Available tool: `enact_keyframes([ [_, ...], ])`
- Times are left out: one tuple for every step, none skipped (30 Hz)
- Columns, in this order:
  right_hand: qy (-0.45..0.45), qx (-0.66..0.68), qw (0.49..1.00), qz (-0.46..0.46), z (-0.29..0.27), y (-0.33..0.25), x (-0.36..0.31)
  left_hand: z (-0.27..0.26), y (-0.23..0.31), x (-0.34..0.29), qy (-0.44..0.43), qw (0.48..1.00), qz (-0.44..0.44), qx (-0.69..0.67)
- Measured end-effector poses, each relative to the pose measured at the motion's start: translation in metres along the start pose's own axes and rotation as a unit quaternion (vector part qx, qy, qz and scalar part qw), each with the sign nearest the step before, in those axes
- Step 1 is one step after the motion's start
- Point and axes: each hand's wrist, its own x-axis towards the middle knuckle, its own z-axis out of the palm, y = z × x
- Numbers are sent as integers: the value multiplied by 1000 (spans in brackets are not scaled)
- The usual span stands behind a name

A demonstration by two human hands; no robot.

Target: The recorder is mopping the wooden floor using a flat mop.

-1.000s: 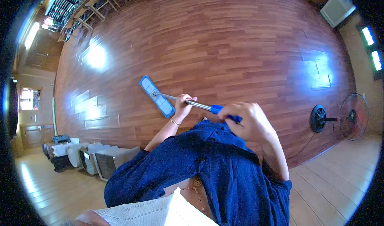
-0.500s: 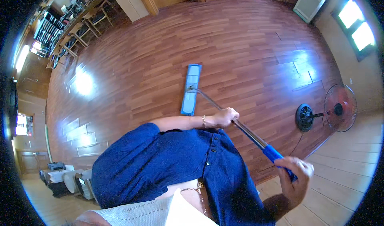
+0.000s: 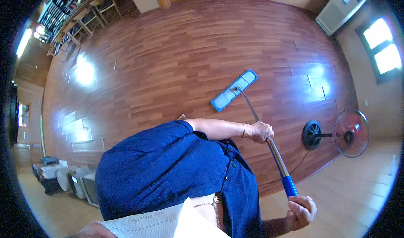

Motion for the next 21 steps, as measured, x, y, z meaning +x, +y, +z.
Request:
enact_keyframes([
  [50,4,999,3,12,5,0,-4,-6,-3,6,1000,-15,-6],
  [46,23,999,-10,22,10,1,-11,-12,-5,-31,999,-34,11],
  [42,44,998,-22,30,16,3,-14,-20,-7,-24,999,-39,24],
  [35,47,998,-38,43,19,7,-15,-34,-13,-18,998,-44,36],
  [20,52,998,-34,55,14,16,-12,-53,-13,-10,999,-36,22],
  [7,62,997,-33,66,16,25,-14,-69,-14,5,998,-40,38],
  [7,75,996,-50,79,21,33,-17,-85,-16,20,997,-44,55],
  [-24,68,996,-46,87,23,41,-25,-91,-20,36,994,-67,80],
  [-55,65,995,-44,96,23,50,-34,-101,-30,42,991,-96,86],
  [-64,81,993,-51,107,30,55,-42,-115,-39,47,987,-126,91],
  [-62,95,991,-75,124,34,66,-47,-140,-49,92,985,-109,97],
  [-58,108,988,-92,140,37,74,-64,-144,-61,88,983,-123,105],
  [-54,116,987,-97,156,39,81,-83,-147,-74,84,981,-136,112],
  [-62,130,984,-103,169,37,92,-78,-181,-86,123,978,-128,109],
  [-62,134,984,-97,181,39,98,-89,-186,-97,156,974,-136,96],
  [-66,145,983,-97,195,41,105,-99,-192,-110,188,968,-141,84],
  [-64,166,978,-109,208,43,111,-120,-187,-124,165,964,-207,16],
  [-63,187,973,-120,221,46,116,-123,-212,-134,156,966,-206,31],
  [-77,202,966,-141,236,45,122,-121,-235,-152,157,963,-214,48],
  [-92,215,961,-150,252,45,126,-123,-236,-179,223,943,-179,170],
  [-106,229,955,-158,268,46,130,-131,-242,-200,218,948,-211,98],
])
